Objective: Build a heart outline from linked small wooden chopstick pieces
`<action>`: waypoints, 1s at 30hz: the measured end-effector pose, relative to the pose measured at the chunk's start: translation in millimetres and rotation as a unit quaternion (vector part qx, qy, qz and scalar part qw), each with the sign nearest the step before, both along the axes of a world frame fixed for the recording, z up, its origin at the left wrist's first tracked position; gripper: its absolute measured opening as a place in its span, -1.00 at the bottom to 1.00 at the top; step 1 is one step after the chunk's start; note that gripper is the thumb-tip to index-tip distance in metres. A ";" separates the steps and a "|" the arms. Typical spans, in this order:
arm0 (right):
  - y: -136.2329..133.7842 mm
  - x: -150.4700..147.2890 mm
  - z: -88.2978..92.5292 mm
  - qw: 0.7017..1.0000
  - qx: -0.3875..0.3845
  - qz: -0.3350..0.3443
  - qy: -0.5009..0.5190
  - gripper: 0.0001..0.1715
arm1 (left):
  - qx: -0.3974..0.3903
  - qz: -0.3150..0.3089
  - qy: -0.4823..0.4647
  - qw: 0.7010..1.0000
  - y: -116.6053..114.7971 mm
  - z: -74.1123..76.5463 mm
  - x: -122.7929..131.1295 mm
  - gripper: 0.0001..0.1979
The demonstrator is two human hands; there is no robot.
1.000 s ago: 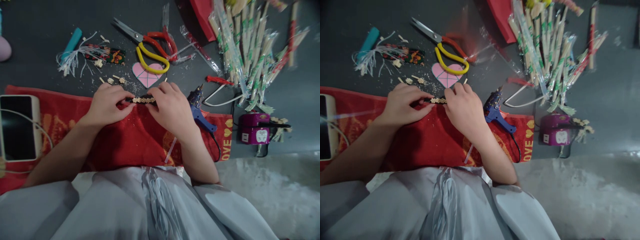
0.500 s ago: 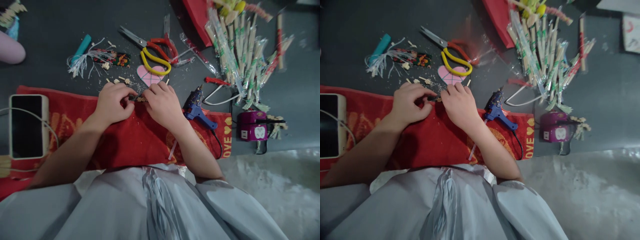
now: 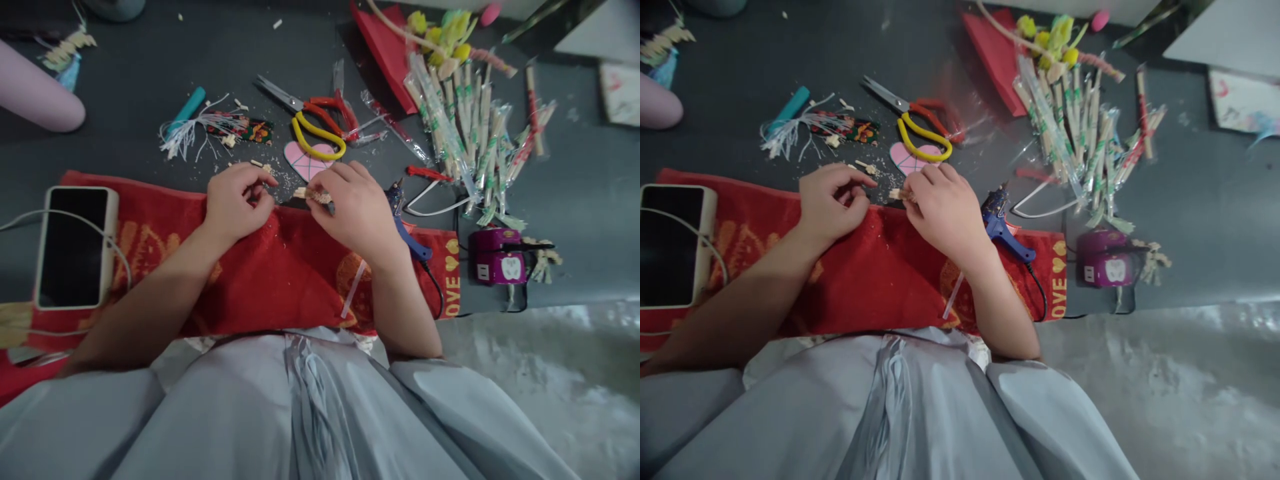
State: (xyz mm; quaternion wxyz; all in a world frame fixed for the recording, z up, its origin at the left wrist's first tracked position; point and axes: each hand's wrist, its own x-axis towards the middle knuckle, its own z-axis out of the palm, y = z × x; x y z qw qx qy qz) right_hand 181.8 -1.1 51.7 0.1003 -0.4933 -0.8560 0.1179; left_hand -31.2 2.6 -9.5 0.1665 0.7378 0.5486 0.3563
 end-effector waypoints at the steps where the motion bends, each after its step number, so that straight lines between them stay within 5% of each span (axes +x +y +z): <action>1: -0.2 2.7 3.0 1.000 -0.004 -0.005 0.008 -0.75 | -0.002 -0.001 -0.001 1.000 0.3 -0.7 0.0 -0.79; 14: 0.3 33.8 21.7 0.988 -0.050 -0.045 0.140 -0.73 | -0.035 -0.008 0.021 0.999 1.5 -7.3 1.6 -0.79; 18: 3.7 32.1 9.6 0.964 -0.064 -0.012 0.257 -0.83 | -0.038 -0.010 -0.062 0.997 1.6 -13.9 3.6 -0.79; 21: 7.5 29.0 -4.3 0.920 -0.050 0.070 0.382 -0.86 | -0.047 -0.035 -0.177 0.983 1.6 -16.9 6.2 -0.76; 26: 9.2 22.2 -14.7 0.871 -0.098 0.126 0.465 -0.84 | -0.146 -0.113 -0.383 0.905 2.5 -8.2 9.7 -0.52; 30: 10.2 16.7 -16.7 0.836 -0.183 0.168 0.489 -0.80 | -0.375 -0.132 -0.442 0.804 3.4 7.4 7.7 -0.49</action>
